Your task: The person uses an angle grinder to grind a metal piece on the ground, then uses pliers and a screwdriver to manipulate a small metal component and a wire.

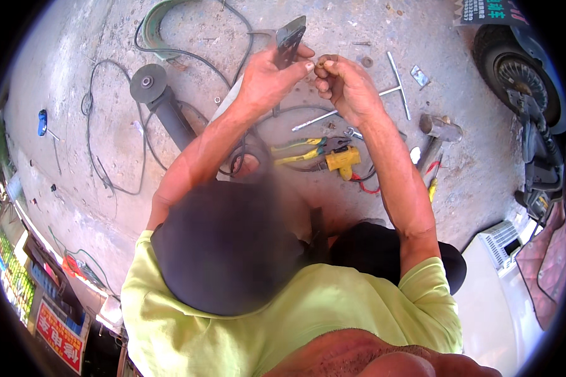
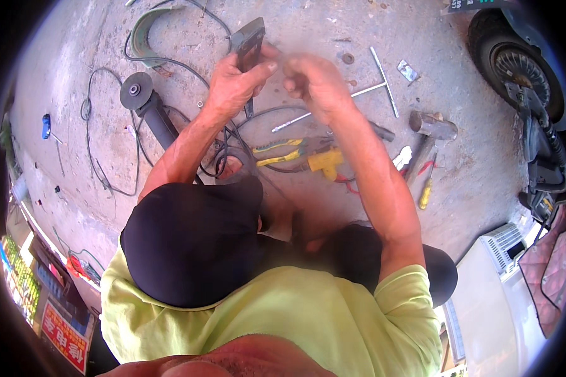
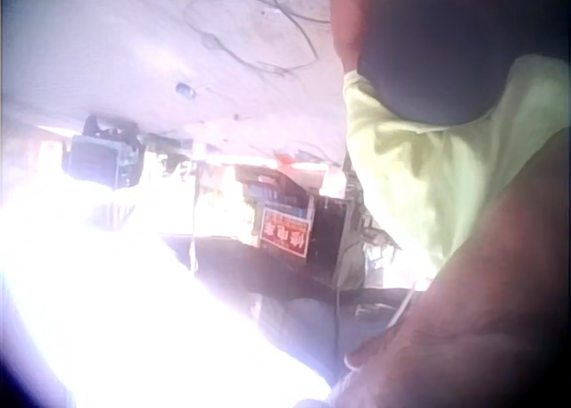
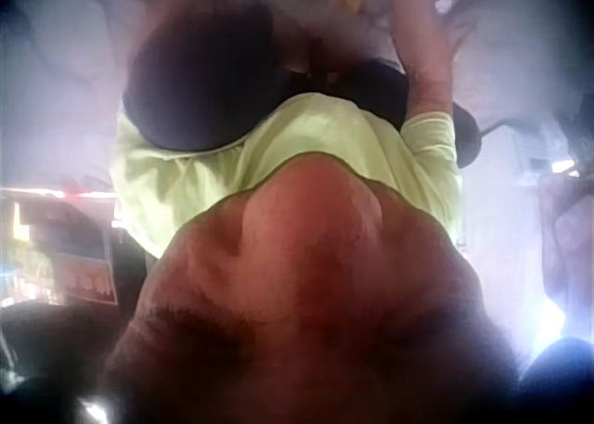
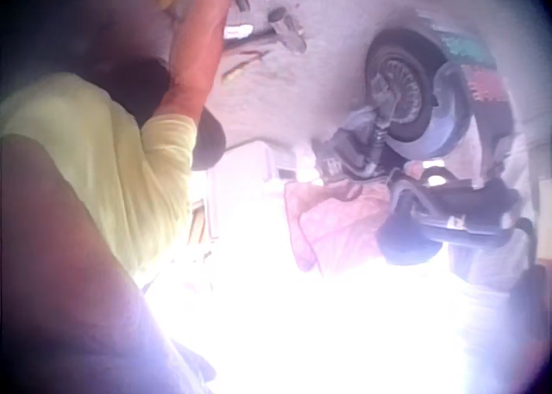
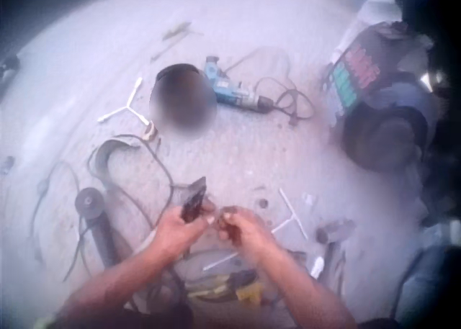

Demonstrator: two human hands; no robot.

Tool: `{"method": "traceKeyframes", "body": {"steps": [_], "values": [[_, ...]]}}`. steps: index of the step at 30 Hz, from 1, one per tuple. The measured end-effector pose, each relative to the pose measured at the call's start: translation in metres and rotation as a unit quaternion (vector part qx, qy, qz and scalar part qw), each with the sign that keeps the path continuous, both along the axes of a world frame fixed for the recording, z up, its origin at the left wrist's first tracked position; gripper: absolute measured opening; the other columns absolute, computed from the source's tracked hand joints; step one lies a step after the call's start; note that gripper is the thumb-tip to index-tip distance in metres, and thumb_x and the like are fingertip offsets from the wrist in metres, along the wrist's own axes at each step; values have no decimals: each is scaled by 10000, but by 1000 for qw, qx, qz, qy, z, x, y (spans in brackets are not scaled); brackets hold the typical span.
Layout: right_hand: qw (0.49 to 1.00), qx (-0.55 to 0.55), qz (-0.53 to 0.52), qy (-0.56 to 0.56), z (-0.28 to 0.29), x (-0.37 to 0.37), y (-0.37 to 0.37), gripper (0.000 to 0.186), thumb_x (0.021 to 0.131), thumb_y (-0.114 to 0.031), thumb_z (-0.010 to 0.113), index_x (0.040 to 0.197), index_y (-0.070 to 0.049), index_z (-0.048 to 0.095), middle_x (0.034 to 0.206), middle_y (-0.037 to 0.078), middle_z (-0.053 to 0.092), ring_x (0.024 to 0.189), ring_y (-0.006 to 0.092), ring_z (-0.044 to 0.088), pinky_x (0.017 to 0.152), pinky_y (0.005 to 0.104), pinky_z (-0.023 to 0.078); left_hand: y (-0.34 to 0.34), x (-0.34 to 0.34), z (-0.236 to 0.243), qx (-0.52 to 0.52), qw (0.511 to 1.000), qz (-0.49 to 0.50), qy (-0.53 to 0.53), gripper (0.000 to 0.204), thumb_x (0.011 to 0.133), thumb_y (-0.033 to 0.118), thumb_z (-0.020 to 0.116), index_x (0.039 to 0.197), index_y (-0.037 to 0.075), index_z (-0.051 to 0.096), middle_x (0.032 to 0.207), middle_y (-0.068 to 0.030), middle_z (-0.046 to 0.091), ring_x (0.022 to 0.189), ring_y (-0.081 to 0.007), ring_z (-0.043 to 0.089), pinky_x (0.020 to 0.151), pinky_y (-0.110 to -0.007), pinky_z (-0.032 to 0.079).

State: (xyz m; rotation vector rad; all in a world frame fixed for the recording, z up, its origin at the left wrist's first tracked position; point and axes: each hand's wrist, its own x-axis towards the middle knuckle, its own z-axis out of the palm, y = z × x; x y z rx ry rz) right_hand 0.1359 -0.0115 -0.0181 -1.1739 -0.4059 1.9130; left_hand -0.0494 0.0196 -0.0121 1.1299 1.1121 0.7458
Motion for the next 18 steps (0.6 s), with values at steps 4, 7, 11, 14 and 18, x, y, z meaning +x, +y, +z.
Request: {"method": "traceKeyframes", "body": {"steps": [4, 7, 11, 14, 18], "values": [[999, 13, -25, -30, 3, 0, -21, 188, 980, -179, 567, 1064, -20, 625, 936, 14, 638, 737, 102, 546, 635, 263, 408, -7, 8, 3, -64, 996, -63, 0, 241, 902, 176, 719, 1081, 16, 697, 860, 12, 675, 726, -53, 551, 625, -238, 449], [996, 41, -34, -65, -5, 8, -33, 186, 972, -167, 591, 1072, -15, 631, 948, 19, 658, 730, 95, 559, 632, 254, 423, -15, 18, 0, -16, 998, -54, 16, 213, 899, 160, 715, 1055, 16, 697, 842, 19, 667, 719, -47, 542, 623, -234, 450], [988, 57, -61, -131, 2, 13, -44, 186, 953, -146, 635, 1084, -13, 637, 949, 23, 684, 732, 87, 589, 646, 237, 451, -17, 25, 2, -36, 997, -73, 4, 163, 901, 138, 710, 1014, 22, 691, 773, 27, 624, 670, -49, 530, 591, -234, 432], [974, 71, -81, -198, 7, 15, -49, 205, 933, -147, 689, 1082, -12, 648, 928, 29, 699, 729, 80, 611, 645, 227, 466, -22, 31, 3, -46, 999, -11, -11, 125, 911, 139, 710, 969, 30, 685, 673, 35, 564, 579, -59, 494, 531, -235, 380], [952, 110, -35, -283, 3, 21, -52, 251, 911, -162, 758, 1089, -6, 672, 897, 36, 711, 724, 76, 625, 637, 222, 483, -22, 31, -2, -16, 1000, -1, 0, 139, 907, 130, 714, 988, 21, 685, 703, 23, 586, 590, -58, 507, 536, -235, 392]]}}
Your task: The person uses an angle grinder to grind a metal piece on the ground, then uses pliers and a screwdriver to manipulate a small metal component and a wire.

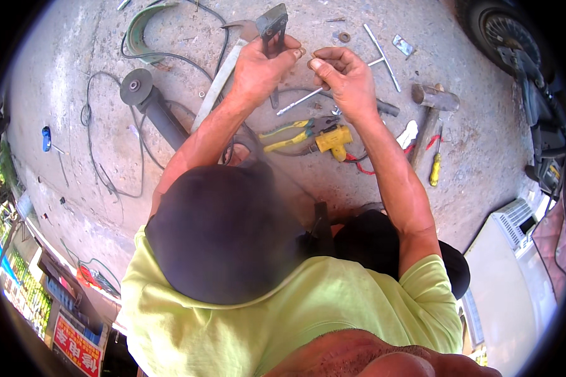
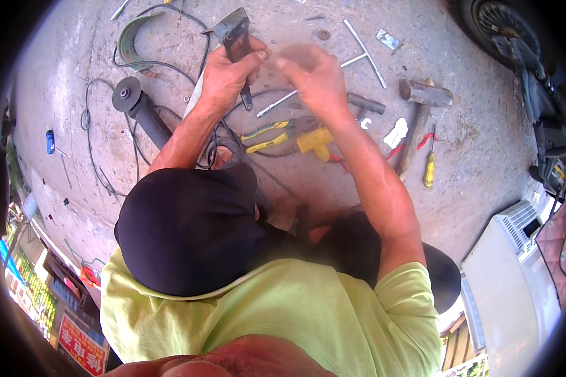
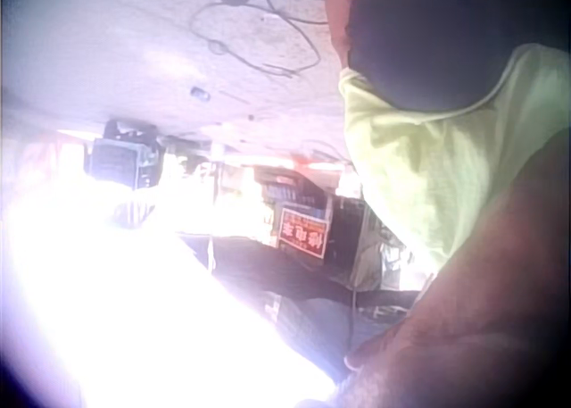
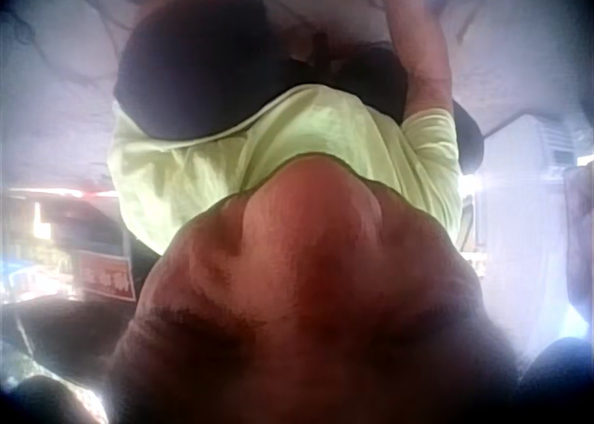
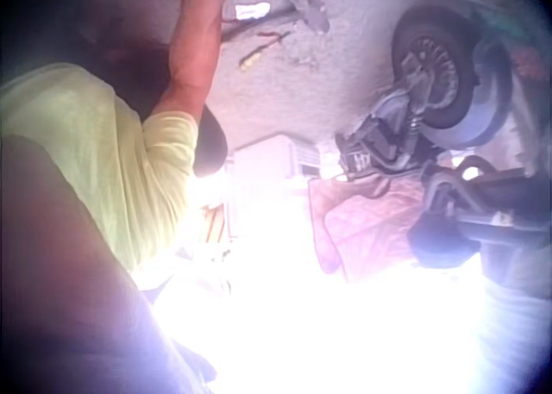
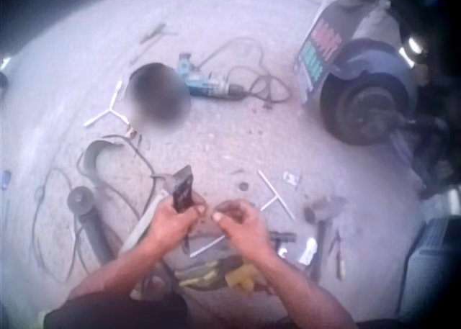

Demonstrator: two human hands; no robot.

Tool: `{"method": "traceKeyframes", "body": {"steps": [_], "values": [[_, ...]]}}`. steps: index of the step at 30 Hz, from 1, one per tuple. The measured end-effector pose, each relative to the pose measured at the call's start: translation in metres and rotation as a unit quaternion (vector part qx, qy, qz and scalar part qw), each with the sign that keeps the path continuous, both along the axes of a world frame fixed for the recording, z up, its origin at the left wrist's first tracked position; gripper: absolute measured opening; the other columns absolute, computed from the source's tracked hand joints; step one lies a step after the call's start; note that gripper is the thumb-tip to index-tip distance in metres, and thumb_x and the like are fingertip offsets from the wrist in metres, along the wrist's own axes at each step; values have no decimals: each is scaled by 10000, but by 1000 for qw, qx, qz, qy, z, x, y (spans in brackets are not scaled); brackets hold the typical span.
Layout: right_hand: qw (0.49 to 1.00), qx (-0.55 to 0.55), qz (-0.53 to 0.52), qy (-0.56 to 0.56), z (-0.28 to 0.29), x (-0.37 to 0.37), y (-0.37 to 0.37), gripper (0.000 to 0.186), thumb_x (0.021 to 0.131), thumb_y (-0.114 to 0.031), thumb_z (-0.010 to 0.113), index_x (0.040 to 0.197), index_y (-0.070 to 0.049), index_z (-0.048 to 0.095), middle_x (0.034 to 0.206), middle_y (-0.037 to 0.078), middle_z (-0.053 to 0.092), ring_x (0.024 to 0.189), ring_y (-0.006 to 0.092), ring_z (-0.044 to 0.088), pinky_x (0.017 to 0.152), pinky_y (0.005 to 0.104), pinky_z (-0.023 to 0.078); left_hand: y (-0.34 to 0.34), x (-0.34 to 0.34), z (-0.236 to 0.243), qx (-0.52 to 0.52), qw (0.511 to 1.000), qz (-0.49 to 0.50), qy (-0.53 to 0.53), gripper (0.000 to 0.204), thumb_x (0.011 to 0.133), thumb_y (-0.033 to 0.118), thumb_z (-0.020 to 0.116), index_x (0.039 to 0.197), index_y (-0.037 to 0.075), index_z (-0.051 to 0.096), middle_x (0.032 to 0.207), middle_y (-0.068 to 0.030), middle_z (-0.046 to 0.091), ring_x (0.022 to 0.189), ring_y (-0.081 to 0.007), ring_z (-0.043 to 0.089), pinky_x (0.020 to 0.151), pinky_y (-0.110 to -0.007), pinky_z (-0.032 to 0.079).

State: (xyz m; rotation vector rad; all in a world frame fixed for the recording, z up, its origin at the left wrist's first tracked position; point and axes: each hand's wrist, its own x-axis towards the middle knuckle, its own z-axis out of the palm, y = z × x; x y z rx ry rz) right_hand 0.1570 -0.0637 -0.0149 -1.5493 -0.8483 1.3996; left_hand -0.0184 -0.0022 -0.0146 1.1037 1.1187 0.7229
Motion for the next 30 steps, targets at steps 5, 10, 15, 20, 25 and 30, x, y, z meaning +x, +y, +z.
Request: {"method": "traceKeyframes", "body": {"steps": [5, 10, 15, 20, 25, 30], "values": [[998, 45, -34, -1, 2, -10, 1, 245, 881, -186, 775, 1031, 2, 724, 880, 55, 734, 743, 95, 650, 680, 260, 523, -3, 0, 8, 31, 999, -19, 19, 165, 903, 118, 716, 1026, 14, 677, 755, 15, 611, 605, -54, 509, 542, -236, 403], [998, 40, -15, -51, 3, -10, 3, 234, 859, -197, 782, 978, 0, 743, 867, 72, 748, 767, 109, 670, 709, 283, 537, -4, -7, 5, -6, 1000, -25, 1, 174, 883, 119, 717, 1026, 22, 692, 859, 11, 665, 736, -56, 579, 662, -238, 490], [996, 27, 15, -85, 11, -11, 5, 247, 852, -204, 788, 976, 3, 739, 876, 74, 751, 780, 116, 681, 721, 287, 543, -4, -12, 14, 12, 998, -43, 38, 192, 883, 115, 709, 1044, 12, 693, 860, 9, 666, 757, -62, 585, 673, -247, 495], [999, 15, 19, -37, 17, -13, 6, 254, 861, -196, 782, 1005, 8, 732, 887, 70, 750, 796, 119, 682, 729, 293, 545, -3, -14, 17, 15, 998, -61, 26, 204, 883, 103, 698, 1060, 1, 692, 876, -1, 676, 786, -67, 595, 691, -255, 503], [999, -17, 35, 7, 11, -9, 5, 241, 907, -168, 775, 1055, -2, 680, 861, 38, 711, 747, 77, 636, 684, 233, 521, -5, -16, 24, 36, 995, -83, 33, 228, 900, 89, 663, 1106, -2, 697, 818, 8, 648, 735, -58, 568, 653, -255, 486], [999, 38, 11, -25, -4, -10, 2, 222, 890, -147, 797, 1022, -13, 679, 872, 14, 699, 786, 73, 634, 700, 235, 524, -7, -20, 16, 9, 994, -112, 16, 234, 923, 109, 631, 1114, -6, 701, 718, 14, 580, 636, -52, 497, 566, -255, 416]]}}
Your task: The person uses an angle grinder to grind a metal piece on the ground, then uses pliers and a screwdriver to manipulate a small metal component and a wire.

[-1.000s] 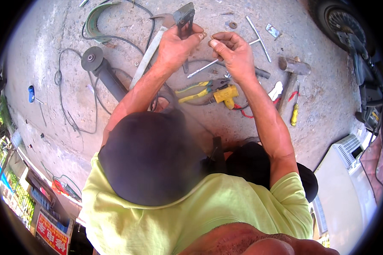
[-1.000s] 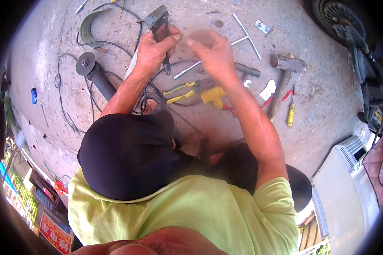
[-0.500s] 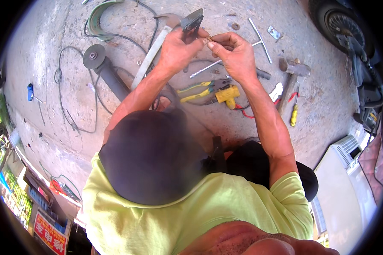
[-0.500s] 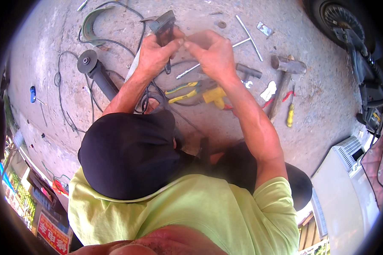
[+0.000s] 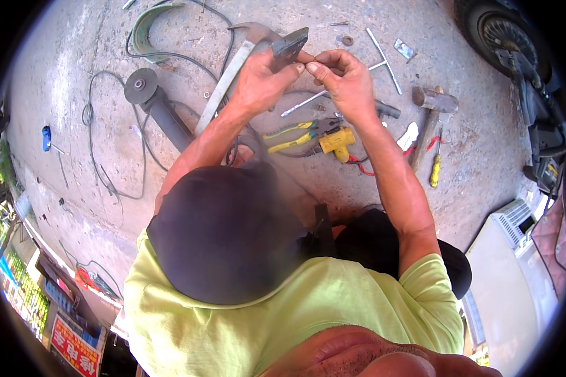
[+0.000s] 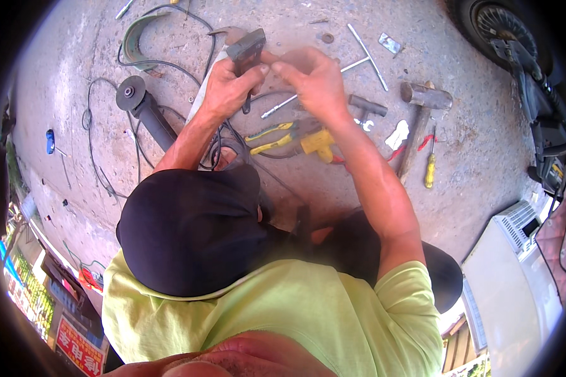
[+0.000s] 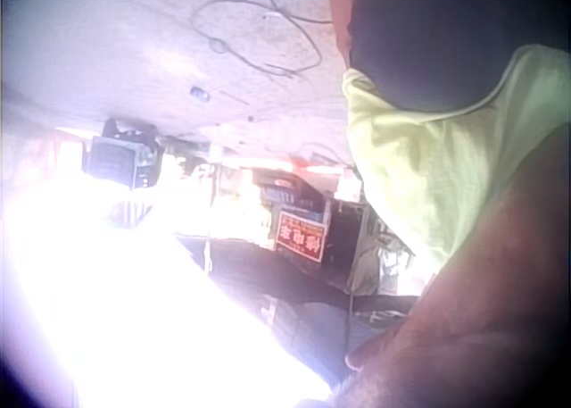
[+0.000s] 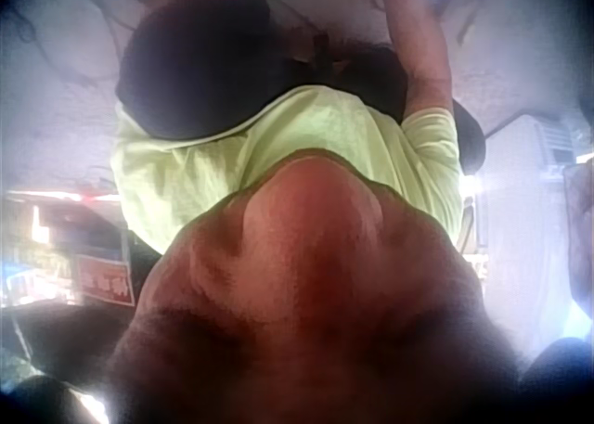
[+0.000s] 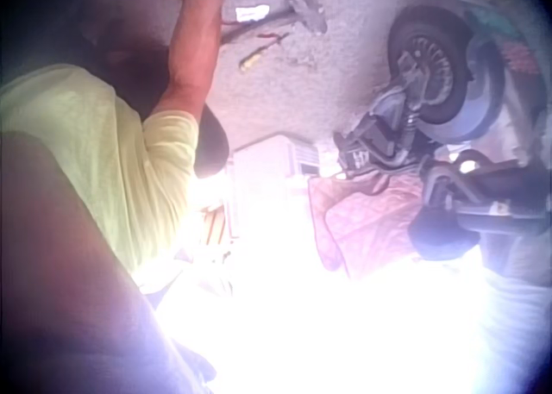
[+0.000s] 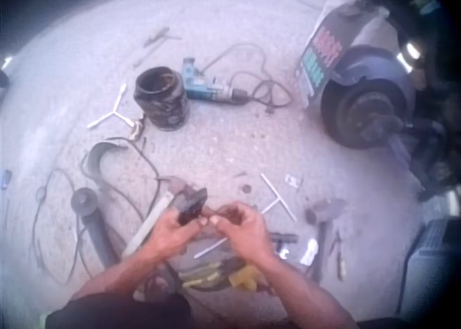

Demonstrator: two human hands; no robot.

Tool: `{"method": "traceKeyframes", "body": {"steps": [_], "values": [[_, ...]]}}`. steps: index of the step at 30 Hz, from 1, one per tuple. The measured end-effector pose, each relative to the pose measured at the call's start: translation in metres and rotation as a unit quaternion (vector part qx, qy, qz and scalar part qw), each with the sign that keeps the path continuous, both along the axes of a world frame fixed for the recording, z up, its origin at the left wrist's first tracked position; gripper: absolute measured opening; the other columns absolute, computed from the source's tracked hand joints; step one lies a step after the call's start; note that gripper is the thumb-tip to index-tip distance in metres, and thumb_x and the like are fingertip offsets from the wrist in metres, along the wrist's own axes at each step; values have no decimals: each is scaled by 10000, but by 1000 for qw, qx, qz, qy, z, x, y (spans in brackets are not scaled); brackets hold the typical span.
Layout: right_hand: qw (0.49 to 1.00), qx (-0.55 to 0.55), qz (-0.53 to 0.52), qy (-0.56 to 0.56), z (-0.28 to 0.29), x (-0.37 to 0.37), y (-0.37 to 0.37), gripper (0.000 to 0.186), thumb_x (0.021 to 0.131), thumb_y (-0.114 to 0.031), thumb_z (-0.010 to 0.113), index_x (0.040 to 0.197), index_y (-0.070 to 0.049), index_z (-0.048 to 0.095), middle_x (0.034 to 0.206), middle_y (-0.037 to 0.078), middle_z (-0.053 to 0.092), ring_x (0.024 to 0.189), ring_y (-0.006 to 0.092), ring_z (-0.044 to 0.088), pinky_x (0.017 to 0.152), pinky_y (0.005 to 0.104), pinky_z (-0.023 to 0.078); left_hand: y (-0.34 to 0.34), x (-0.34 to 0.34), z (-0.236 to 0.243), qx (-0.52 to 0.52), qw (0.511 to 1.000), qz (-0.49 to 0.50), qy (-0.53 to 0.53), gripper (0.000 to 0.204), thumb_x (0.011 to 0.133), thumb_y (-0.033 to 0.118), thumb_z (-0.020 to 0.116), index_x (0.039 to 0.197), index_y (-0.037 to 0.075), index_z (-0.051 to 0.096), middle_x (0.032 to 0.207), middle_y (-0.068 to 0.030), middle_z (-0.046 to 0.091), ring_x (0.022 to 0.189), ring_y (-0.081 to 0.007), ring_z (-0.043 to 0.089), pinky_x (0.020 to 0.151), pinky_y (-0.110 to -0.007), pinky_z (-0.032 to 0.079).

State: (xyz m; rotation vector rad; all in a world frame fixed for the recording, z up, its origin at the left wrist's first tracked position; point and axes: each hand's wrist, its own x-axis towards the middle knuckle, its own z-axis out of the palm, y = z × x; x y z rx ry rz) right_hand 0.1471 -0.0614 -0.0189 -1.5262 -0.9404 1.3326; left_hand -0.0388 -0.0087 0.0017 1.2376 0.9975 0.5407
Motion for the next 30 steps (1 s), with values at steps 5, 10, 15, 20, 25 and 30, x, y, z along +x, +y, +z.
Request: {"method": "traceKeyframes", "body": {"steps": [5, 10, 15, 20, 25, 30], "values": [[996, 66, -11, -56, 6, -6, -4, 214, 876, -107, 803, 1019, -11, 675, 918, 25, 699, 825, 87, 644, 728, 239, 532, -2, 0, -1, -9, 998, 4, -62, 242, 940, 114, 597, 1126, -6, 695, 718, 5, 580, 618, -64, 486, 561, -253, 409], [997, 66, -42, 12, 19, -1, 1, 219, 885, -78, 783, 1050, 0, 661, 969, 48, 695, 843, 102, 652, 746, 250, 539, -4, -1, -4, -65, 994, 30, -78, 290, 965, 158, 576, 1181, -16, 661, 867, -41, 691, 623, -85, 532, 576, -258, 453], [996, 72, -57, 3, 26, 0, 10, 230, 837, -155, 803, 992, -11, 714, 907, 60, 751, 839, 119, 685, 769, 288, 551, -8, -4, 0, -96, 995, -13, -38, 275, 985, 137, 561, 1189, -30, 639, 945, -84, 702, 631, -102, 556, 572, -258, 463], [996, 72, -30, 33, 25, -4, 6, 230, 846, -137, 795, 1003, 6, 707, 905, 62, 749, 852, 122, 694, 780, 285, 558, -10, -1, -1, -77, 996, -26, -23, 264, 985, 161, 566, 1159, -23, 641, 877, -69, 680, 623, -101, 557, 561, -266, 456], [996, 81, -25, 33, 32, -9, 5, 203, 873, -101, 772, 1024, 18, 704, 881, 77, 746, 806, 122, 696, 724, 278, 570, -13, -1, -6, -65, 997, -39, -7, 275, 976, 222, 559, 1087, -4, 669, 690, -18, 617, 584, -97, 546, 551, -282, 446], [996, 81, -23, -10, 34, -10, 4, 204, 873, -114, 772, 1023, 14, 721, 876, 75, 746, 774, 112, 693, 675, 276, 567, -15, 0, -5, -38, 999, -31, 3, 276, 987, 227, 549, 1074, -6, 669, 653, -16, 588, 585, -99, 545, 551, -287, 443]]}}
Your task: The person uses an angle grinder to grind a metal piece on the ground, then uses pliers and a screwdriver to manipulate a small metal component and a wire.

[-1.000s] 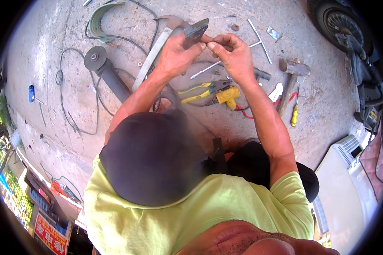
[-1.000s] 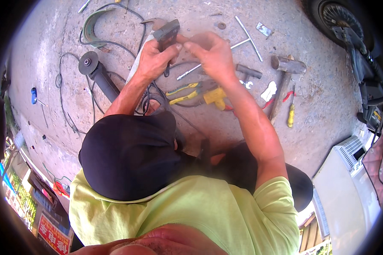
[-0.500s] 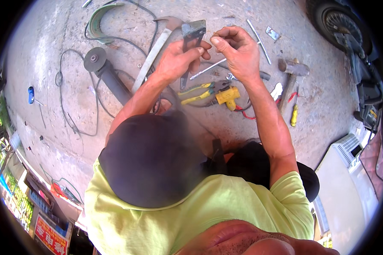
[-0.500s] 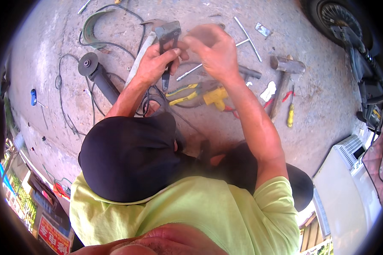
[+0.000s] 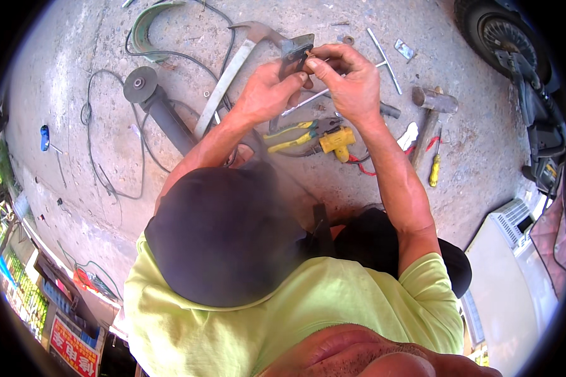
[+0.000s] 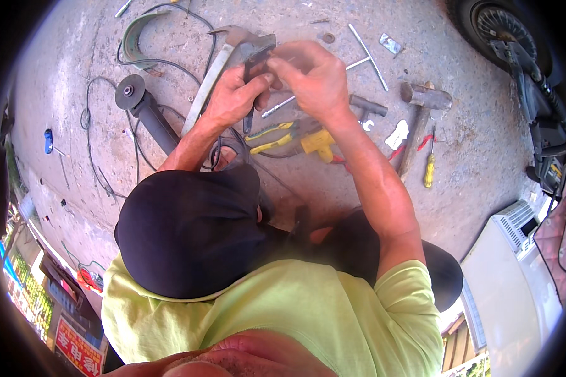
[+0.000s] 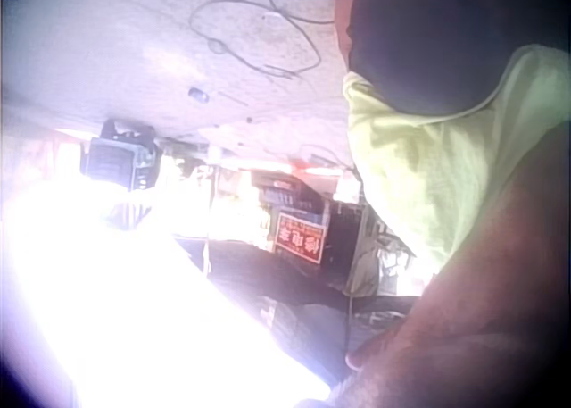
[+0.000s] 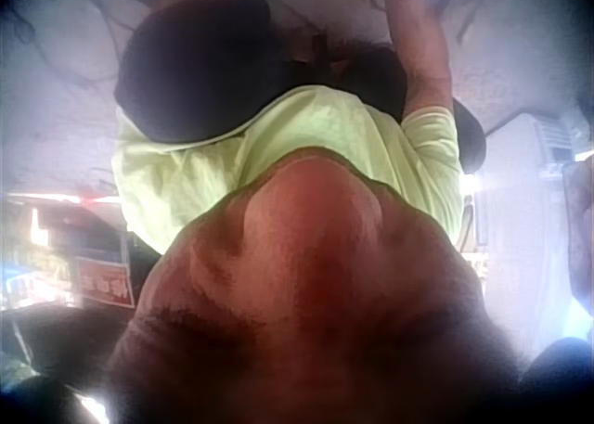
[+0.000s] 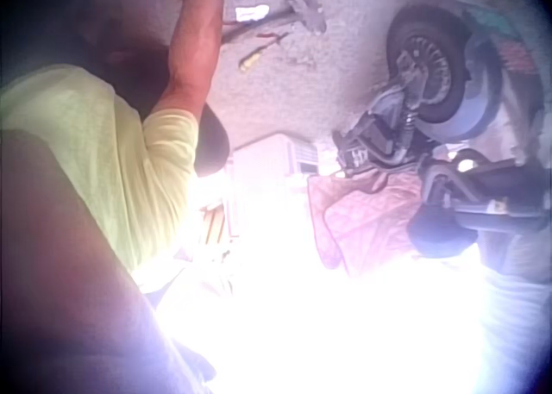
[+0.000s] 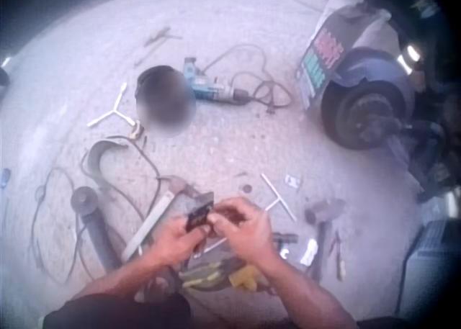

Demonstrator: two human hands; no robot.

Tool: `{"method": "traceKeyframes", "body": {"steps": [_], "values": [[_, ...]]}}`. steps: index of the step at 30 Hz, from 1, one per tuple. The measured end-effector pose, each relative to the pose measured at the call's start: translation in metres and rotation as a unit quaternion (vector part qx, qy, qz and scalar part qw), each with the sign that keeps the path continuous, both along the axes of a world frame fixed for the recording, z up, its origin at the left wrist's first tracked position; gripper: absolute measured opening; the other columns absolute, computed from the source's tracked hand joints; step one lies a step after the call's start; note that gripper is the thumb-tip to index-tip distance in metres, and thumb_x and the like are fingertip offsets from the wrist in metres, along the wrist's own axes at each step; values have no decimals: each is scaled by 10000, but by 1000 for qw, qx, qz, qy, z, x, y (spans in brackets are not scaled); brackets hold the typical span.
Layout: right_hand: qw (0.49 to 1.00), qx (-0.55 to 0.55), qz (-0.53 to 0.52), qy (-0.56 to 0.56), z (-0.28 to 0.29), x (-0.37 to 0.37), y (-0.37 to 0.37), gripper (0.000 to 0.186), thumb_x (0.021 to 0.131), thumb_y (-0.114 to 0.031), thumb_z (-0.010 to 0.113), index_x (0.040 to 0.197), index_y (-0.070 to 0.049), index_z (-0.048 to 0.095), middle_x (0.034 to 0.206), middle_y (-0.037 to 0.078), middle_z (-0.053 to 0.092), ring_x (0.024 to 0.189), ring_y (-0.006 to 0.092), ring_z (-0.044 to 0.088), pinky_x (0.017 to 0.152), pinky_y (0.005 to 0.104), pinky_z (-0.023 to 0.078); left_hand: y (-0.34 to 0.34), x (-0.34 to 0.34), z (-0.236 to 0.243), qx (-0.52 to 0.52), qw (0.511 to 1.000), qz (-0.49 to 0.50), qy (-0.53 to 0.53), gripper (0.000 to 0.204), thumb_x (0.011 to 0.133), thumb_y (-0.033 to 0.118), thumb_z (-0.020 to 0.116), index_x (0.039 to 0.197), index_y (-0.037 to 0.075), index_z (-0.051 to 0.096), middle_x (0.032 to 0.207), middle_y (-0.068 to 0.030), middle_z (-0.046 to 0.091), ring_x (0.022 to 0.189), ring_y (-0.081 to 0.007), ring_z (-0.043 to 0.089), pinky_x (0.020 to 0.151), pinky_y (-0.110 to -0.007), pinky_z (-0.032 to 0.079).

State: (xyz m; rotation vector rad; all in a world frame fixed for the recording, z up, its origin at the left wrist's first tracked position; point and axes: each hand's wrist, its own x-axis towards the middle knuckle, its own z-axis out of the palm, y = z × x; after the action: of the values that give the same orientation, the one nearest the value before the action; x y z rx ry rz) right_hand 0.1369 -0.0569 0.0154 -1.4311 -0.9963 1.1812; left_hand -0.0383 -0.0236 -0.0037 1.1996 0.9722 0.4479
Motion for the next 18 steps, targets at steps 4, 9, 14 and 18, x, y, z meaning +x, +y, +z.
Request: {"method": "traceKeyframes", "body": {"steps": [4, 9, 14, 18], "values": [[998, 13, -3, -68, -9, 0, 0, 222, 858, -153, 782, 1005, 6, 737, 898, 76, 750, 772, 114, 694, 682, 284, 561, 0, -1, 2, -9, 1000, -22, 14, 263, 989, 204, 553, 1100, -5, 666, 702, -34, 621, 646, -122, 586, 611, -309, 484], [999, 1, -35, -1, -13, -2, -1, 224, 852, -162, 782, 993, 6, 739, 906, 85, 751, 786, 127, 695, 738, 295, 556, -5, 4, 3, 150, 986, -3, 71, 243, 987, 156, 572, 1141, -24, 629, 855, -77, 699, 659, -134, 603, 601, -306, 499], [999, -24, -44, -19, -13, -4, -4, 180, 914, -62, 742, 1036, 57, 683, 918, 95, 731, 774, 126, 674, 697, 264, 543, -5, 5, 4, 242, 963, 2, 114, 203, 949, 121, 579, 1097, -4, 639, 965, -220, 669, 911, -392, 674, 794, -447, 528], [998, -31, -31, 40, -14, -1, -7, 184, 935, -107, 736, 1033, 37, 680, 896, 82, 728, 743, 116, 664, 658, 252, 519, -9, 7, 5, 288, 950, 2, 122, 185, 950, 101, 576, 1104, 6, 614, 982, -234, 653, 923, -432, 655, 784, -472, 523]]}}
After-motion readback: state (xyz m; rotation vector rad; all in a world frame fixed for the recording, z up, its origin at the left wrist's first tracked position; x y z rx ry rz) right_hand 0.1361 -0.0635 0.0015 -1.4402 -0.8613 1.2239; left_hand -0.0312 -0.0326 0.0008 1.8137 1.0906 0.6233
